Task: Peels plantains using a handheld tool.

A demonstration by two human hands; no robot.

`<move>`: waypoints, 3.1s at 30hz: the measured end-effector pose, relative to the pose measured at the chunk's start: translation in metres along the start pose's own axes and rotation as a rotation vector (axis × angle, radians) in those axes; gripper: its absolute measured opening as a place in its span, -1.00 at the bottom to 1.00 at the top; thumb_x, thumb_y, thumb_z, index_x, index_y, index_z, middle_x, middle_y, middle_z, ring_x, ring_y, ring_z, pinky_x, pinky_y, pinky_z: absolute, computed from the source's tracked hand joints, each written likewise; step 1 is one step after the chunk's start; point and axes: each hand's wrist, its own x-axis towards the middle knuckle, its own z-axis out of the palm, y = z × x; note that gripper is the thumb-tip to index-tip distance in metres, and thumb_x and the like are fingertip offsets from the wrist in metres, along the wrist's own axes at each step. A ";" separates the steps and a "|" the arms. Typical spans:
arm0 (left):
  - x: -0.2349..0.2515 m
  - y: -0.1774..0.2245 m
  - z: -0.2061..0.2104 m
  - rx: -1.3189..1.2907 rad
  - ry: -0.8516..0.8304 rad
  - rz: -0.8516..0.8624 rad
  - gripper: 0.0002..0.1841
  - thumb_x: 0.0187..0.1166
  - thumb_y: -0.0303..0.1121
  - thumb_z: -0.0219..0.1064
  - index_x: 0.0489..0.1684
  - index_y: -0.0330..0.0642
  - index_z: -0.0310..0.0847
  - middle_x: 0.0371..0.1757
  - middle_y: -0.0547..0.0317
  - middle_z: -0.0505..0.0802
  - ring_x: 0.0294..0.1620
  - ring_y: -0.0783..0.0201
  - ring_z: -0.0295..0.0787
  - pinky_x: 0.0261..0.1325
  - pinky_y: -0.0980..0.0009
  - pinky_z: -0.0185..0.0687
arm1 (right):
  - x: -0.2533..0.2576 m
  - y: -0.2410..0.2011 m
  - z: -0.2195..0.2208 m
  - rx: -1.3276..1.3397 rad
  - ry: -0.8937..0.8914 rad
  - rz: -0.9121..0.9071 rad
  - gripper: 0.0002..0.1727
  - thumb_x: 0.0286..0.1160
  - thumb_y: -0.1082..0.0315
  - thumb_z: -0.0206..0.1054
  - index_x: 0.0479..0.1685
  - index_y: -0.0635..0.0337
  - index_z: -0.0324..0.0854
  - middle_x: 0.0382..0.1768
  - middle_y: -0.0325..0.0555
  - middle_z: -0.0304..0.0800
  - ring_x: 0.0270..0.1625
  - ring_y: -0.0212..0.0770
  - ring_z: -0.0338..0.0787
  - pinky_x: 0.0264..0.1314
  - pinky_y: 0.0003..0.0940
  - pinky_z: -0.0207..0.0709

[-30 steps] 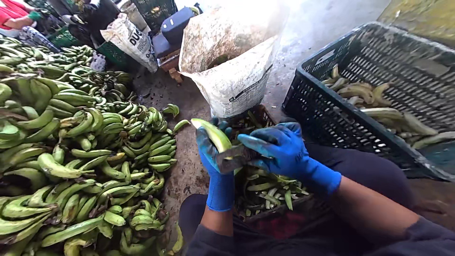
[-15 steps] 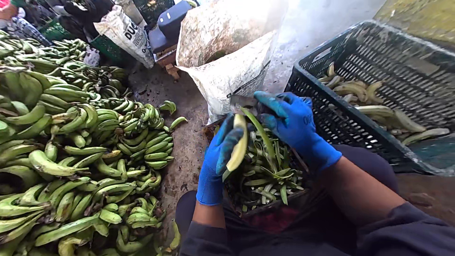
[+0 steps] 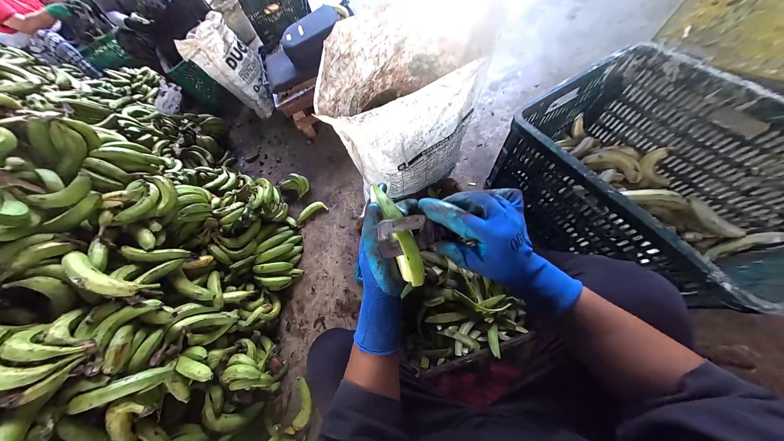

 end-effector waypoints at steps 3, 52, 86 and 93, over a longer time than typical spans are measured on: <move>-0.009 0.001 -0.007 0.204 -0.111 -0.027 -0.57 0.71 -0.04 0.15 0.40 -0.07 0.53 0.02 0.23 0.84 -0.12 0.40 0.78 -0.06 0.41 0.74 | 0.003 0.011 -0.004 0.019 -0.028 0.038 -0.46 0.60 -0.23 0.17 0.30 -0.16 0.79 0.16 0.08 0.84 0.14 0.07 0.79 0.20 0.17 0.46; -0.041 0.076 -0.021 0.367 -0.328 -0.031 -0.07 0.43 -0.15 0.48 0.85 0.20 -0.02 0.48 0.11 0.66 0.25 0.19 0.75 0.25 0.22 0.75 | 0.001 0.058 -0.102 0.627 0.427 0.569 -0.61 0.72 0.19 0.15 0.39 0.13 0.59 0.24 -0.31 0.76 0.01 -0.43 0.82 0.09 -0.43 0.77; -0.073 0.002 -0.022 0.358 0.216 0.276 -0.38 0.43 -0.49 0.50 0.53 -0.22 0.38 0.26 0.16 0.80 0.25 0.27 0.77 0.33 0.31 0.73 | -0.048 -0.102 -0.012 0.841 0.128 0.251 -0.53 0.82 0.04 0.09 0.50 0.13 0.44 -0.07 -0.13 0.83 -0.17 -0.35 0.84 -0.13 -0.37 0.82; -0.059 0.030 -0.021 -0.070 0.060 0.001 -0.37 0.48 -0.29 0.41 0.58 -0.06 0.29 0.17 -0.07 0.83 0.18 -0.01 0.82 0.24 0.01 0.75 | -0.080 -0.053 -0.002 0.782 -0.861 0.892 -0.51 0.82 -0.01 -0.04 0.27 0.17 0.60 -0.27 -0.05 0.82 -0.35 -0.16 0.81 -0.21 -0.11 0.73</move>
